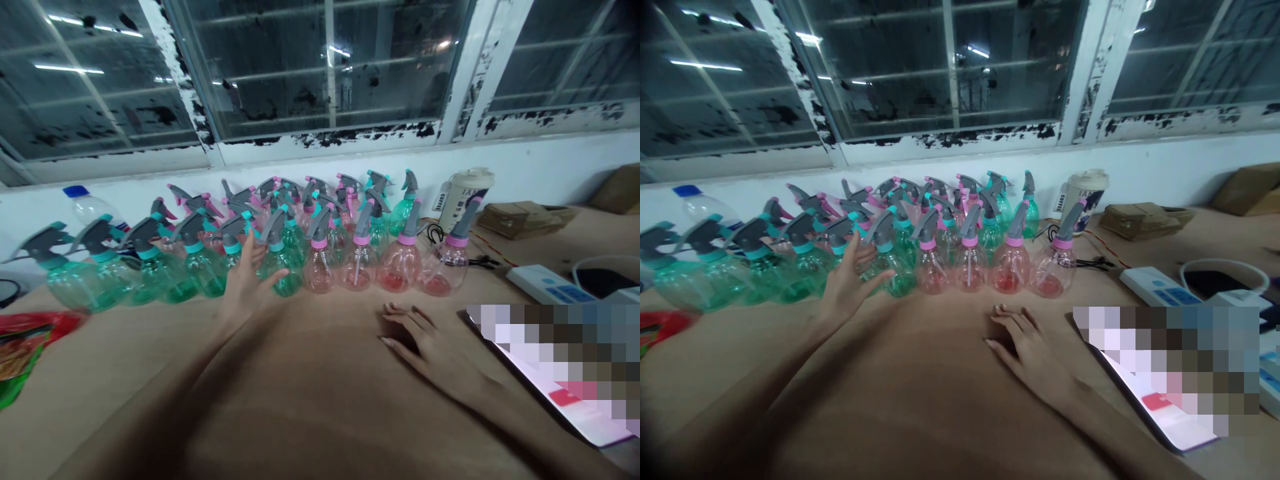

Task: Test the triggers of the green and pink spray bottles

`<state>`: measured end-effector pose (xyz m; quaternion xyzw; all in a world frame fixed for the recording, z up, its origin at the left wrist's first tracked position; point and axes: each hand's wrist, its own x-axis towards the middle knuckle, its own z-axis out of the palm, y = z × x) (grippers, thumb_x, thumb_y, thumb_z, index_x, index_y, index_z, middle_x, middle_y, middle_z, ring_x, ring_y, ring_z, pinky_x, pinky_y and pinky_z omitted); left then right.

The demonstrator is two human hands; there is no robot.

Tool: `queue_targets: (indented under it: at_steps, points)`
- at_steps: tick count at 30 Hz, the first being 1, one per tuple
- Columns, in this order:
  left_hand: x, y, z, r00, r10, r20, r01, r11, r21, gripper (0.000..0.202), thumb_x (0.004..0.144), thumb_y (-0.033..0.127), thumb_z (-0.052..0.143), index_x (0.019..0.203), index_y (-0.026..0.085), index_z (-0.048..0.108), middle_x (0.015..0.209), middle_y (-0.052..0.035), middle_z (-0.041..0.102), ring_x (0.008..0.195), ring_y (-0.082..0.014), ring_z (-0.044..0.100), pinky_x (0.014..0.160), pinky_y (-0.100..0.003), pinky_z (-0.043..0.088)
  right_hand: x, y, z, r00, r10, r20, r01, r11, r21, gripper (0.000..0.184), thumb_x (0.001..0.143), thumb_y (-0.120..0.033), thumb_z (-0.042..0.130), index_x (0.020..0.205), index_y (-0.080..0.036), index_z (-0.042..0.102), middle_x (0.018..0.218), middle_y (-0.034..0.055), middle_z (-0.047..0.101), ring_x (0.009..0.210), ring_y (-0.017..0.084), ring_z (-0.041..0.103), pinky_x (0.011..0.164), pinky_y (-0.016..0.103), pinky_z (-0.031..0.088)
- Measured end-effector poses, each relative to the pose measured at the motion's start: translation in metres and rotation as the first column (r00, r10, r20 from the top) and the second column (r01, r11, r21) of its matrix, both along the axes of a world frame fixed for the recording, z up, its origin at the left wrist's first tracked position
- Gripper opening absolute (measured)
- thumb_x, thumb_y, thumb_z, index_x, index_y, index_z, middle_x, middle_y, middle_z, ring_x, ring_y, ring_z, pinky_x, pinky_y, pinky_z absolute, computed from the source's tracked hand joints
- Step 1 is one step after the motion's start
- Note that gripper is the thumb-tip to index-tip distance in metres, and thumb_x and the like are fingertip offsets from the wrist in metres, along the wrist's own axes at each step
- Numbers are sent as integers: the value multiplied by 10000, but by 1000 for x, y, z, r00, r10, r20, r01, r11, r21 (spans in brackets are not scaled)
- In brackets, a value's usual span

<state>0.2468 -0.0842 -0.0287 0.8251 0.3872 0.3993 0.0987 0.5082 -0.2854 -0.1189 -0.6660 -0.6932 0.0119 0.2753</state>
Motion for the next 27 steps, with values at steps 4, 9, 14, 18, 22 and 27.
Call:
queue_targets:
  at_steps: [4, 9, 14, 18, 22, 27]
  points:
    - [4, 5, -4, 999, 18, -51, -19, 1000, -11, 765, 705, 364, 704, 1334, 216, 294, 1245, -157, 542, 1110, -302, 553, 901, -456, 490, 0, 0, 0, 1000, -11, 7, 11, 1000, -1, 315, 856, -375, 464, 1136, -241, 520, 1212, 59, 585, 1180, 226, 489, 1048, 483, 314]
    - [7, 7, -9, 999, 26, -37, -26, 1000, -14, 685, 729, 324, 689, 1297, 199, 328, 1256, -152, 536, 1134, -300, 537, 911, -451, 484, 0, 0, 1, 1000, 5, -3, -5, 1000, -19, 310, 863, -373, 456, 1132, -232, 515, 1224, 66, 576, 1194, 223, 474, 1060, 484, 291]
    - [3, 4, -13, 999, 22, -33, -22, 1000, 0, 696, 763, 370, 649, 1332, 181, 294, 1328, -153, 473, 1187, -315, 484, 962, -460, 438, 1, 0, 1, 1000, 0, 6, 0, 1000, -7, 302, 855, -380, 461, 1111, -237, 531, 1220, 61, 580, 1195, 225, 475, 1046, 474, 315]
    - [-6, -6, -13, 997, 5, -73, -3, 999, 34, 735, 800, 360, 607, 1394, 235, 194, 1387, -127, 411, 1244, -305, 422, 1028, -481, 358, 1, 0, -1, 1000, 4, 12, -4, 1000, -6, 299, 857, -383, 457, 1111, -248, 537, 1212, 60, 585, 1187, 230, 485, 1048, 479, 308]
    - [-15, -27, -12, 996, -19, -82, 20, 1000, 1, 720, 821, 365, 577, 1407, 290, 166, 1385, -95, 400, 1237, -302, 424, 980, -472, 411, 1, 0, -1, 1000, 2, 5, -2, 1000, -9, 293, 863, -382, 453, 1110, -245, 531, 1210, 64, 584, 1184, 232, 486, 1052, 486, 299]
    - [-9, -54, -11, 986, -40, -164, 50, 997, 56, 401, 854, 354, 529, 1233, 254, 441, 1227, -72, 495, 1152, -250, 495, 967, -446, 419, 0, 0, 1, 1000, 1, 2, -1, 1000, -22, 298, 864, -375, 462, 1121, -236, 521, 1217, 64, 577, 1197, 227, 471, 1051, 478, 306]
